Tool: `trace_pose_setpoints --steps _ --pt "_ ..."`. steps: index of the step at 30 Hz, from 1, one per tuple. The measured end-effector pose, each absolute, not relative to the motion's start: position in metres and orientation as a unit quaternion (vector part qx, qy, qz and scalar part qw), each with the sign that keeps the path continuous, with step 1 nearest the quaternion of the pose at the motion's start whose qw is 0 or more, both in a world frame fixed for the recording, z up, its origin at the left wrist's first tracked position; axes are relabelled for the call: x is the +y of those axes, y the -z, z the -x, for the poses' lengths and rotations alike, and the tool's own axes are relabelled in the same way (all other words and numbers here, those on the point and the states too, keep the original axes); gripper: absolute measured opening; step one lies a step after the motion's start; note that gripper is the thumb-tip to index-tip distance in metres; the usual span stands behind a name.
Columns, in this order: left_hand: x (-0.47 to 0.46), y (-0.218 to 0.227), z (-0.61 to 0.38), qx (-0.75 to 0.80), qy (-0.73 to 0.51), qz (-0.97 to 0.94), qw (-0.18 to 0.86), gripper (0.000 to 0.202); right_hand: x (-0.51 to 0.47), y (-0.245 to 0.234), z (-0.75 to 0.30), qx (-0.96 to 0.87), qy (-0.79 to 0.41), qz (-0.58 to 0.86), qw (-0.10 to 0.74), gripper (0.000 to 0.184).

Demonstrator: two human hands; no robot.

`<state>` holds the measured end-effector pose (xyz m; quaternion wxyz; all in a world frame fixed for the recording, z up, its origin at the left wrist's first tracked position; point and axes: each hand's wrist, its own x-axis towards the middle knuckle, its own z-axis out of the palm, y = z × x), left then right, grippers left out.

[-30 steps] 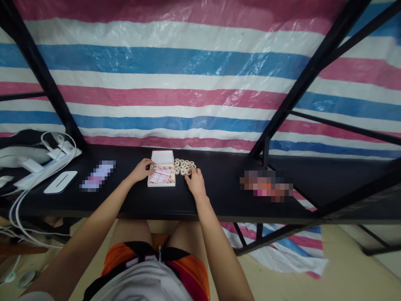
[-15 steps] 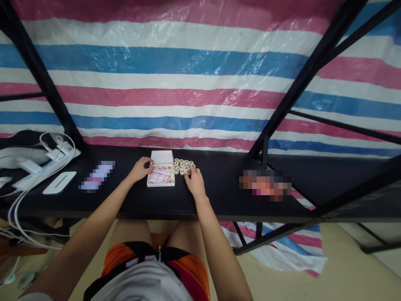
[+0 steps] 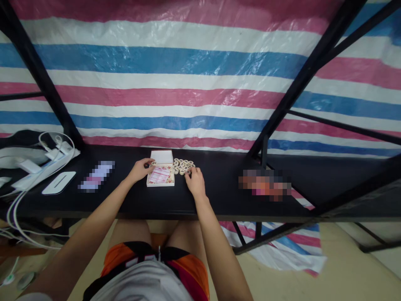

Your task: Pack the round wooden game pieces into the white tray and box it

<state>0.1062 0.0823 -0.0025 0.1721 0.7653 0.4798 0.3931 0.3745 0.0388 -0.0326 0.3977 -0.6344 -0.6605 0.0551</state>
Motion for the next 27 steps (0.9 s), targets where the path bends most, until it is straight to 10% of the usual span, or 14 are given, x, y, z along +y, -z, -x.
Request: trace_pose_setpoints --steps 18,27 --pt "0.076 -0.003 -0.11 0.473 -0.388 -0.771 0.177 0.034 0.008 0.009 -0.365 -0.725 0.01 0.42 0.546 0.009" --pt "0.068 -0.004 -0.119 0.449 -0.379 -0.781 0.21 0.037 0.015 0.011 -0.347 -0.808 -0.039 0.432 0.399 0.02"
